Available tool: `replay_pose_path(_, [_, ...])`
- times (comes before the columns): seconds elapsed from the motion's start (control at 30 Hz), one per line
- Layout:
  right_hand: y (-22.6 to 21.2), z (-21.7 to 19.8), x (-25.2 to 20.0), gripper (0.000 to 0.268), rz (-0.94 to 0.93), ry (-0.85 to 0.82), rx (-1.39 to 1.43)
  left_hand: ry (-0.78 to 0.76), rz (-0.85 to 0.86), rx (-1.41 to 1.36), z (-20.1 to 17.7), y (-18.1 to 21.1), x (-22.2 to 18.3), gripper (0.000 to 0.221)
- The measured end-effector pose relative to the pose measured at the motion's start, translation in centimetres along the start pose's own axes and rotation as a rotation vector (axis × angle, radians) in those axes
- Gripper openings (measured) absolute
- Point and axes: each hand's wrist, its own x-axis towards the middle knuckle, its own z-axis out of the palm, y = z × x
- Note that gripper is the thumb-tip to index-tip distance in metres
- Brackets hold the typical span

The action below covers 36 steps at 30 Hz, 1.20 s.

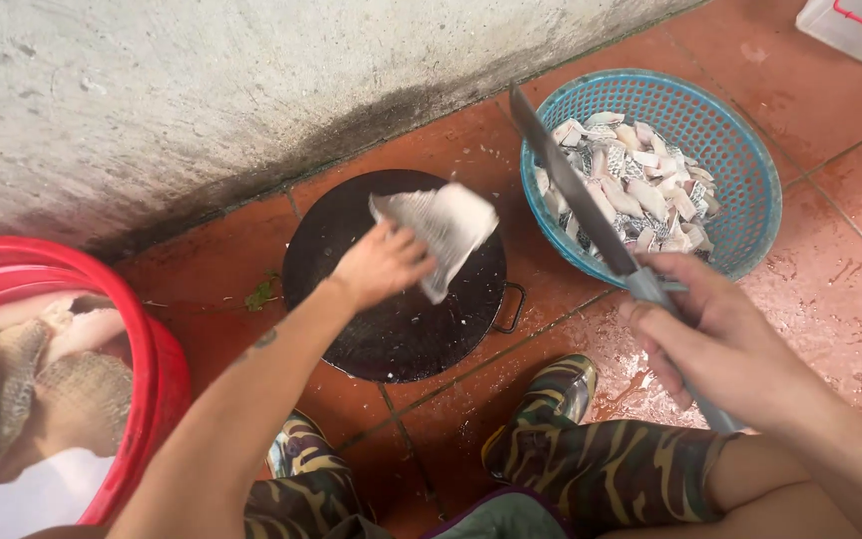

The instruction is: The recorder is slicing large pieces of processed fish fillets into smaller strips using a cleaver on a wooden cutting board.

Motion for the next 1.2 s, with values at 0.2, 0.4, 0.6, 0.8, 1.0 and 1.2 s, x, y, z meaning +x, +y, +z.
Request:
replay_pose_path(0.2, [2.8,3.1,0.0,0.038,0.158,-0.196,-0.046,-0.306,-0.086,-0.137,5.8,5.8,-10.3,0.045])
replay_pose_path(0.4, [7.8,8.9,2.1,0.029,0.184,-0.273,0.086,-0.227,-0.602,-0.435,5.5,3.6,-12.7,0.055])
replay_pose_path(0.6, [9.5,19.7,5.4,0.029,0.22,-0.092,0.092,-0.234,-1.577,-1.078,10.7,4.3,-7.9,0.095])
replay_pose_path(0.8, [11.7,26.7,9.0,0.026,0.067,0.037,-0.24,-0.302,-1.535,-1.684,12.4,6.4,-8.0,0.082])
replay_pose_path(1.0, [11.7,26.3,10.1,0.037,-0.194,-0.028,-0.545,-0.226,-1.63,-1.152,10.2,4.4,-9.3,0.072])
replay_pose_path(1.2, [9.1,26.7,10.9,0.018,-0.286,-0.042,-0.638,0.061,-1.654,-1.046,14.0,1.9,-7.0,0.066])
